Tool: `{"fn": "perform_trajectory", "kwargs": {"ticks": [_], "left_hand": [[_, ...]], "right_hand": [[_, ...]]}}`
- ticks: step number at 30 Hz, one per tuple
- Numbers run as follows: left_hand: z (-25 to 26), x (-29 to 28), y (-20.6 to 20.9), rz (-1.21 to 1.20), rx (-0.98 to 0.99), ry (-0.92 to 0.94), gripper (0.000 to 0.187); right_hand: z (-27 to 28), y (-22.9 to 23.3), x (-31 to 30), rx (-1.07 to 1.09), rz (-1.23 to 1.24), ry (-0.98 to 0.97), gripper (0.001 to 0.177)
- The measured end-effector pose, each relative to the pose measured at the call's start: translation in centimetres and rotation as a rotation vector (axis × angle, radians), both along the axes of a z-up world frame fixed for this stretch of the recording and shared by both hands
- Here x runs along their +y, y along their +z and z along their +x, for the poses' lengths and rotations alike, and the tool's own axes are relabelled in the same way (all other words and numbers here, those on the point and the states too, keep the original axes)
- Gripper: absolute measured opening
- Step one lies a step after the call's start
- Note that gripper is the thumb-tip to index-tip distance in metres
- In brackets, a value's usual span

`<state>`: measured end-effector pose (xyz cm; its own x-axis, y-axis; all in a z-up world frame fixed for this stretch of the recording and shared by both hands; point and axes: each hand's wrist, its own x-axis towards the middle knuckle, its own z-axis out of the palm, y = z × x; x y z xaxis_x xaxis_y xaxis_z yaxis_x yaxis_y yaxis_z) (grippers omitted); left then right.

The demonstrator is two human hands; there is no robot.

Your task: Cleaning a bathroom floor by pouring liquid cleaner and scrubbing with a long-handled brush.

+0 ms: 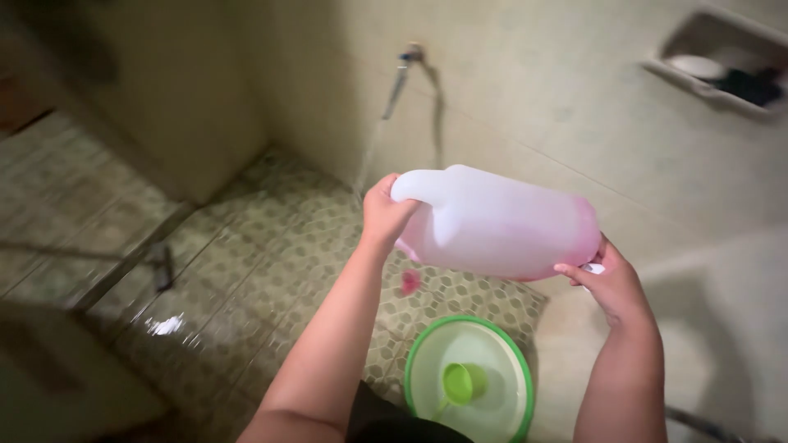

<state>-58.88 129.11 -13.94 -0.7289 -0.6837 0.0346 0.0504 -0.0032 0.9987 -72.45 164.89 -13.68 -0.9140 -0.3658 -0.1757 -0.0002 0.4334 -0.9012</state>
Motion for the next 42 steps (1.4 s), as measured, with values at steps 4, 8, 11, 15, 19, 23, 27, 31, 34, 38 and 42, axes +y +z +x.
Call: {"fn": "perform_trajectory", "kwargs": {"ticks": [4, 8, 11, 15, 19, 23, 27, 31, 34, 38, 42], "left_hand": [[6.1, -4.2, -0.3, 0.018, 0.011, 0.126, 0.023], [13.3, -8.0, -1.2, 0.107, 0.07, 0.232, 0.025], [17.9, -10.5, -1.8, 0.173, 0.106, 0.299, 0.029], [23.6, -13.3, -2.8, 0.246, 0.142, 0.425, 0.035], [28.4, -16.1, -3.7, 0.243, 0.235, 0.501, 0.037], [32.6, -18.2, -2.8, 0.233, 0.234, 0.564, 0.035], [36.0, -19.8, -2.1, 0.25, 0.217, 0.638, 0.035], [37.8, -21.1, -0.1, 0.28, 0.223, 0.659, 0.035], [38.2, -22.2, 2.2, 0.186, 0.134, 0.673, 0.034], [36.9, -22.7, 5.3, -0.044, -0.054, 0.708, 0.027], [33.1, -21.6, 7.9, -0.276, -0.171, 0.734, 0.025]], "right_hand": [[0.7, 0.8, -6.9, 0.0, -0.01, 0.144, 0.072], [2.9, 2.4, -14.1, 0.034, -0.035, 0.293, 0.076], [4.9, 3.5, -19.2, 0.064, -0.018, 0.388, 0.078], [8.4, 5.2, -25.0, 0.093, -0.058, 0.524, 0.083], [12.0, 6.0, -29.9, 0.105, -0.053, 0.604, 0.087], [14.7, 5.3, -34.0, 0.055, -0.046, 0.642, 0.095], [16.8, 4.7, -37.3, 0.013, -0.113, 0.713, 0.096], [18.7, 4.6, -39.7, -0.006, -0.086, 0.715, 0.099], [18.6, 0.6, -41.4, -0.014, -0.045, 0.725, 0.096], [18.1, -6.0, -43.3, -0.069, 0.12, 0.704, 0.069], [17.3, -8.2, -44.2, -0.035, 0.361, 0.573, 0.091]]}}
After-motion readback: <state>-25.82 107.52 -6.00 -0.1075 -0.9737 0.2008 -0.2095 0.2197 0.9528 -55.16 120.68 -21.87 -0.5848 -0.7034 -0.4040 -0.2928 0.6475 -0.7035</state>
